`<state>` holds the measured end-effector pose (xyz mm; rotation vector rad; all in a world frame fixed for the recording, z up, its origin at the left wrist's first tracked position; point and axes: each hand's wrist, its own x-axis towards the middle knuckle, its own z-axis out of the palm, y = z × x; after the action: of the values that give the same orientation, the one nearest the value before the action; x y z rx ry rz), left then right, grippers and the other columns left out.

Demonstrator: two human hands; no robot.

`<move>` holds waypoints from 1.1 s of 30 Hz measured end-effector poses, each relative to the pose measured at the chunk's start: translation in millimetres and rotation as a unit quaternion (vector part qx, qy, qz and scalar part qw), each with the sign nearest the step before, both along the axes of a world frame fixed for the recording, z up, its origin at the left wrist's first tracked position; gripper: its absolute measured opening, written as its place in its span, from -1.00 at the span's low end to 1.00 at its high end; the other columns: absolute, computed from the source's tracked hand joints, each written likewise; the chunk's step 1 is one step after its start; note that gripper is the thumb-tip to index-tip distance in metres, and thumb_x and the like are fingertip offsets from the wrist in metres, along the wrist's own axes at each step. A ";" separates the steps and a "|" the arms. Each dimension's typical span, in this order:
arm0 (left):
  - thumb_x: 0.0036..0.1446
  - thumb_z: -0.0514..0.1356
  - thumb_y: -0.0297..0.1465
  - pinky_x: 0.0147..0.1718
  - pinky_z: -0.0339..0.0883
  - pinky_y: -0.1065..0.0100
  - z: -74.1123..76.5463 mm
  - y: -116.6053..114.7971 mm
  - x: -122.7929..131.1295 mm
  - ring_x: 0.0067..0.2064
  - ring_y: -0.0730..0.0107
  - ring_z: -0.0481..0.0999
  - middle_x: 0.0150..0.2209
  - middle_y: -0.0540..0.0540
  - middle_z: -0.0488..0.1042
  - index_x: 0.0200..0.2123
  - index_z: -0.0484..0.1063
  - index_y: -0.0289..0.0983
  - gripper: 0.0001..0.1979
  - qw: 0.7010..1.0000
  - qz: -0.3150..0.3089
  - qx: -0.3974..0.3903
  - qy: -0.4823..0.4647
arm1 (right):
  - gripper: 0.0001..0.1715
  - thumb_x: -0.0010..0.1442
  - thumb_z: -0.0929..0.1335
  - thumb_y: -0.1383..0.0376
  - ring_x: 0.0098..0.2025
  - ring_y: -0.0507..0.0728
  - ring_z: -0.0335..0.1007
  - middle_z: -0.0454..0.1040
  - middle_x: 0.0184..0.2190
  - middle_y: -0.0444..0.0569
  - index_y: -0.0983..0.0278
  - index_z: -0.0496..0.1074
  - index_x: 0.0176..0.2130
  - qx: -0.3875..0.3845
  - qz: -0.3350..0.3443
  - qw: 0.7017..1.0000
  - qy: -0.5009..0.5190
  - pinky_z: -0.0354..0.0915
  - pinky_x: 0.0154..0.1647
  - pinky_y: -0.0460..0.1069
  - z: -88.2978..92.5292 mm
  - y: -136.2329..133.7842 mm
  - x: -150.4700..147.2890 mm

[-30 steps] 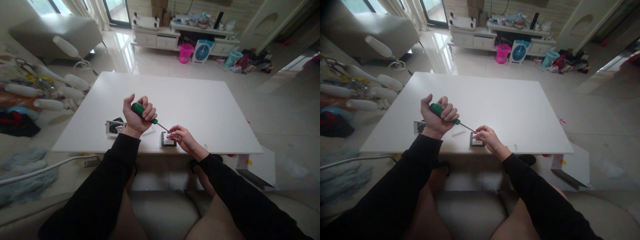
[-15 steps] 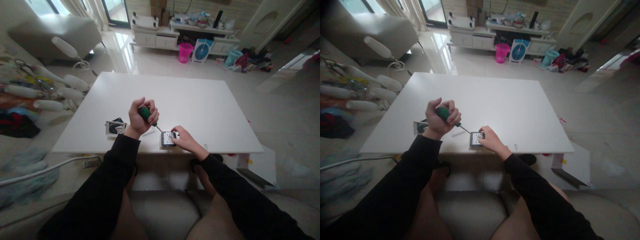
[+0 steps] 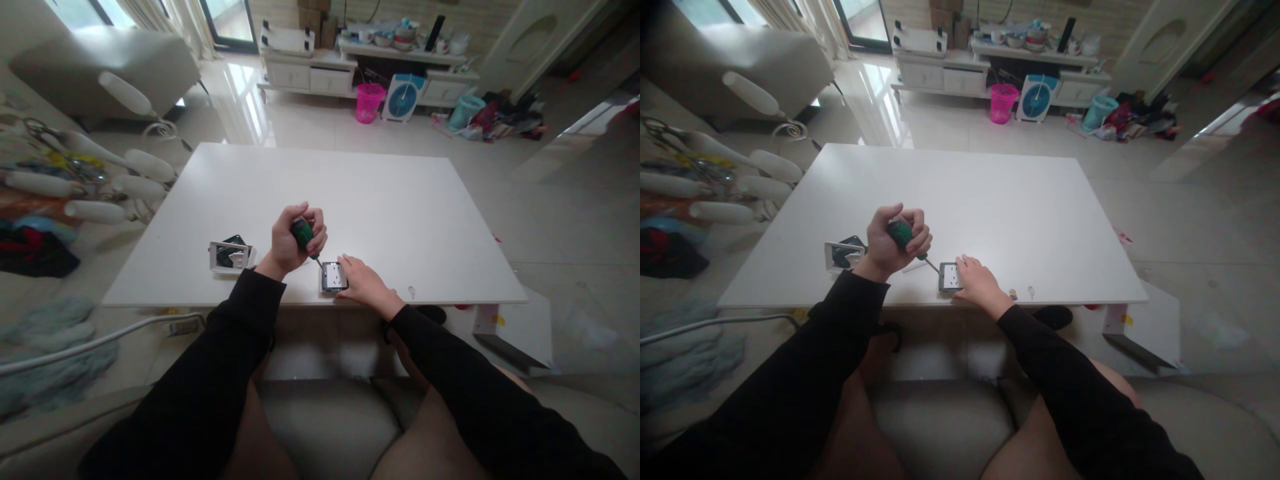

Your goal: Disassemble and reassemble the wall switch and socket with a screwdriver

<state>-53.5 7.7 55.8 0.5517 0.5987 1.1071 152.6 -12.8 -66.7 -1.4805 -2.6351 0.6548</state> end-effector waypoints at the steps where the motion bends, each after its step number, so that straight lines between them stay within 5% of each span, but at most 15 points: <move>1: 0.35 0.08 0.03 -0.72 -0.05 0.40 -0.7 -0.2 0.5 -0.76 0.49 0.17 -0.78 0.06 0.12 -0.61 0.25 -0.20 -0.43 1.000 -0.005 0.009 0.003 | 0.14 0.00 0.66 0.21 0.38 0.45 0.27 0.29 0.36 0.37 0.32 0.20 0.39 -0.006 0.001 1.000 -0.005 0.29 0.35 0.28 1.4 0.3 -1.4; 5: 0.34 0.08 0.03 -0.72 -0.05 0.40 -1.2 -1.4 3.6 -0.76 0.49 0.16 -0.78 0.07 0.09 -0.62 0.23 -0.20 -0.42 1.000 -0.010 0.005 -0.004 | -0.02 0.03 0.65 0.17 0.21 0.41 0.40 0.38 0.20 0.28 0.32 0.28 0.29 -0.028 -0.005 0.999 -0.031 0.41 0.18 0.23 9.2 -0.6 -5.3; 11: 0.35 0.06 0.03 -0.72 -0.04 0.40 -1.1 -3.0 3.7 -0.77 0.49 0.14 -0.78 0.08 0.08 -0.62 0.21 -0.20 -0.42 1.000 -0.024 0.004 -0.004 | -0.05 -0.03 0.67 0.19 0.18 0.40 0.33 0.34 0.17 0.21 0.24 0.27 0.21 -0.004 -0.003 0.998 -0.059 0.44 0.06 0.20 15.1 -4.5 -11.5; 21: 0.27 0.14 0.07 -0.71 -0.02 0.43 -14.0 1.7 3.0 -0.75 0.54 0.13 -0.78 0.08 0.12 -0.63 0.25 -0.23 -0.41 0.989 -0.061 0.117 0.061 | -0.12 0.06 0.61 0.29 0.18 0.35 0.29 0.32 0.20 0.17 0.26 0.21 0.22 -0.004 0.005 0.996 -0.092 0.43 0.07 0.15 22.9 -6.0 -18.3; 33: 0.26 0.13 0.08 -0.70 -0.01 0.43 -16.7 2.3 4.9 -0.74 0.54 0.12 -0.78 0.08 0.13 -0.62 0.23 -0.22 -0.41 0.987 -0.055 0.123 0.090 | -0.09 0.04 0.62 0.26 0.19 0.35 0.27 0.30 0.21 0.16 0.23 0.22 0.23 -0.017 -0.003 0.996 -0.088 0.42 0.04 0.14 22.9 -5.1 -18.9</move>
<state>-48.5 9.9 39.1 0.8959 0.5839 1.0396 133.8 -17.9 -43.8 -1.6247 -2.7600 0.5983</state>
